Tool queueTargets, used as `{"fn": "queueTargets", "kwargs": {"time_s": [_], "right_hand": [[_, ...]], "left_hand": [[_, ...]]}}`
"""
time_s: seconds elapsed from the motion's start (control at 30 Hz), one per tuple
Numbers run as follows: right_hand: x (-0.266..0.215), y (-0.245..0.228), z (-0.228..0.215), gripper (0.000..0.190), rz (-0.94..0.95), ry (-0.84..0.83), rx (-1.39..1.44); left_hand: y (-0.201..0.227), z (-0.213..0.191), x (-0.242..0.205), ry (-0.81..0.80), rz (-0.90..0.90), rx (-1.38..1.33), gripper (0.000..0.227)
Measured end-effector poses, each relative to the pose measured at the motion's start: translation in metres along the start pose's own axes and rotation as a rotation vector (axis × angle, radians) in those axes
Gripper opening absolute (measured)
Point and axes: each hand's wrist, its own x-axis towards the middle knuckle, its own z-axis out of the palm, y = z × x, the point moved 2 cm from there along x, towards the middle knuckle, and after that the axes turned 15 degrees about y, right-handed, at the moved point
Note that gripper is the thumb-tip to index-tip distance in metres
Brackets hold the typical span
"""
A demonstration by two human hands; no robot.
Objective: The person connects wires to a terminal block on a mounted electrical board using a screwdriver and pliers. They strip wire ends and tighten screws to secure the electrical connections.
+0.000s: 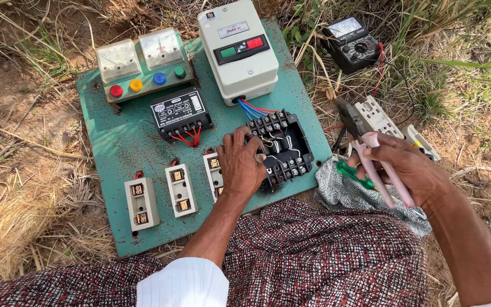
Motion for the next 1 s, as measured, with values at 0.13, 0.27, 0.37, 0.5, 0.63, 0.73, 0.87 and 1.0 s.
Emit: {"fn": "queueTargets", "kwargs": {"time_s": [0.13,0.27,0.37,0.5,0.63,0.73,0.87,1.0], "right_hand": [[-0.009,0.013,0.037,0.045,0.067,-0.238,0.019],[-0.014,0.011,0.045,0.066,-0.144,-0.241,-0.808],[-0.017,0.006,0.048,0.049,-0.293,-0.177,-1.220],[-0.028,0.001,0.053,0.052,-0.668,-0.034,-1.275],[-0.033,-0.007,0.057,0.047,-0.702,0.000,-1.389],[-0.034,-0.008,0.058,0.048,-0.651,-0.046,-1.421],[-0.032,-0.007,0.060,0.046,-0.830,0.048,-1.429],[-0.025,0.000,0.060,0.047,-0.877,0.057,-1.494]], "left_hand": [[0.000,-0.002,0.004,0.000,0.002,0.005,0.027],[-0.002,-0.003,0.000,-0.037,0.016,0.018,0.026],[0.003,-0.002,0.000,-0.062,0.073,-0.103,0.027],[0.003,-0.001,-0.003,-0.056,0.056,-0.115,0.021],[0.007,0.008,-0.006,-0.011,0.018,-0.056,0.021],[0.006,0.014,-0.008,0.007,-0.026,-0.083,0.016],[0.002,0.018,-0.009,0.013,-0.039,-0.107,0.016],[0.000,0.022,-0.010,0.015,-0.055,-0.128,0.015]]}}
